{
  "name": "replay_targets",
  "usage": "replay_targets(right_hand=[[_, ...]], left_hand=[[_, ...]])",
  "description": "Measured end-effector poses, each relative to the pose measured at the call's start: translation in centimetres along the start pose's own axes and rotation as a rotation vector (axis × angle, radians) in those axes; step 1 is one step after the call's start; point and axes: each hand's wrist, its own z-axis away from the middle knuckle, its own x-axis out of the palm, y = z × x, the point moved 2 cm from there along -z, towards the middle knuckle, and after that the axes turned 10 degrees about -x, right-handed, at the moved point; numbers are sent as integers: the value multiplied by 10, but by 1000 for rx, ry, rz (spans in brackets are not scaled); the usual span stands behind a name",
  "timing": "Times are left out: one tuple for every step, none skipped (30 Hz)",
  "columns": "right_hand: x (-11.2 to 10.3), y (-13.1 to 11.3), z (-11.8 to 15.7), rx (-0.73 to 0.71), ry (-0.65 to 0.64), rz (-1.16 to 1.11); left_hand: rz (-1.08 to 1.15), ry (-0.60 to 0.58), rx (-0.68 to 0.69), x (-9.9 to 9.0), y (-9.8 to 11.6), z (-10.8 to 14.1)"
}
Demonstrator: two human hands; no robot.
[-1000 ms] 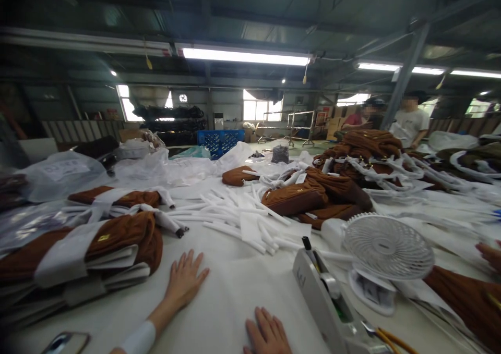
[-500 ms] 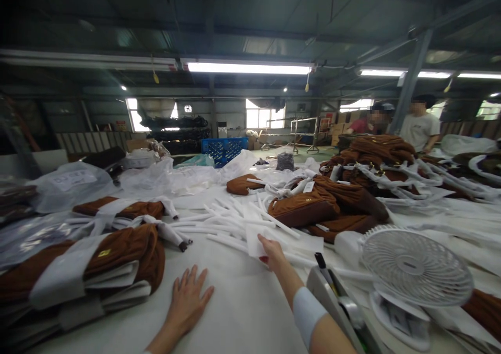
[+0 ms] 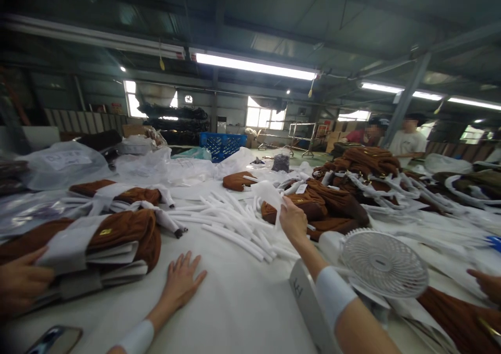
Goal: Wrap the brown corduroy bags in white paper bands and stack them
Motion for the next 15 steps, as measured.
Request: replay_targets(right_hand=[[-8, -3, 5, -15, 26, -61], [-16, -6, 13, -25, 54, -146], [-22, -9, 22, -33, 83, -244], [-28, -12, 34, -41, 102, -349], [-31, -15, 48, -40, 104, -457], [-34, -19, 64, -23, 88, -573], [-34, -22, 83, 14, 58, -691], [-33, -25, 103, 75, 18, -804], [-30, -29, 125, 148, -36, -908], [-26, -33, 148, 225, -97, -998], [-20, -38, 173, 302, -163, -1070], [-14, -43, 198, 371, -229, -1129], [-7, -49, 223, 432, -290, -1175], [0, -54, 248, 487, -343, -1203], [6, -59, 272, 522, -370, -1216]], left_hand=[[18, 3, 1, 1, -1, -1], [44, 14, 4, 1, -1, -1], [74, 33, 7, 1, -1, -1], [106, 54, 9, 0, -2, -1], [135, 77, 9, -1, -2, 0], [161, 102, 10, -2, -2, 1], [183, 126, 10, -4, -2, 3], [203, 148, 12, -7, -3, 5], [227, 169, 20, -10, -4, 7], [254, 188, 31, -12, -5, 9], [283, 206, 43, -15, -6, 12], [312, 223, 49, -18, -8, 14], [341, 242, 46, -20, -10, 17], [370, 262, 33, -23, -12, 19], [397, 285, 12, -26, -14, 22]])
